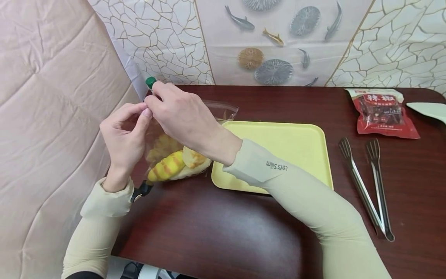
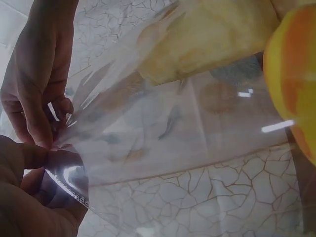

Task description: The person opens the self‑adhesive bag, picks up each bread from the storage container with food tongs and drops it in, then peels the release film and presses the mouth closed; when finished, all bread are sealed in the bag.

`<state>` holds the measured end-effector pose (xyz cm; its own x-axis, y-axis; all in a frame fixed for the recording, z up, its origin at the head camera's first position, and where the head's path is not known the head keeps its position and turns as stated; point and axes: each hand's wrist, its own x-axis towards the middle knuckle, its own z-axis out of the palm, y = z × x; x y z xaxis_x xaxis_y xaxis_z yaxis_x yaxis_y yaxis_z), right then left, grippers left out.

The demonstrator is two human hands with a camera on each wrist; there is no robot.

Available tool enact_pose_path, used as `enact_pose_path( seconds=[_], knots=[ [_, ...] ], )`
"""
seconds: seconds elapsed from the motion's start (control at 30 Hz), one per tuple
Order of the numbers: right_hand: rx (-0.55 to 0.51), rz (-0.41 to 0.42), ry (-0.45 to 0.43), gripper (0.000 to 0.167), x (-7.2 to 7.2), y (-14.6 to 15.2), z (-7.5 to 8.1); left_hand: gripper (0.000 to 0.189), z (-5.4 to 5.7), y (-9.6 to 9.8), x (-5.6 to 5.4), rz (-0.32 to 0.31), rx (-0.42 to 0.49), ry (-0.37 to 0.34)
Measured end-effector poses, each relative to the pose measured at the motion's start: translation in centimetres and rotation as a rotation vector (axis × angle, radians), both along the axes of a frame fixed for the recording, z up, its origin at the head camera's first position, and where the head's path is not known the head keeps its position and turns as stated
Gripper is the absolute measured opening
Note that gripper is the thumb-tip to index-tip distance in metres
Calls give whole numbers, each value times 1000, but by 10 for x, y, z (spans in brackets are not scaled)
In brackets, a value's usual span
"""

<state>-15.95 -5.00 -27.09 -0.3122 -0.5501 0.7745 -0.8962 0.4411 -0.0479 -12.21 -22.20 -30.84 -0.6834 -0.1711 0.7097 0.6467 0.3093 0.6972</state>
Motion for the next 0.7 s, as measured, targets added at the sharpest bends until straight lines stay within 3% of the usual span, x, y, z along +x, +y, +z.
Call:
enact_pose_path(
  seconds=[0.23, 0.33, 0.43, 0.53, 0.7],
  knots=[
    [161, -119, 247, 30, 4, 2, 3, 13, 4, 5, 2, 201, -261, 115],
    [195, -137, 295, 31, 4, 3, 5, 14, 5, 6, 3, 232, -323, 141],
    [194, -136, 311, 31, 2, 3, 5, 14, 5, 7, 4, 226, -347, 153],
    [154, -96, 243, 27, -2, 3, 3, 13, 5, 7, 3, 200, -339, 161],
    [18, 41, -62, 14, -7, 9, -1, 13, 4, 7, 2, 133, -281, 146]
  ],
)
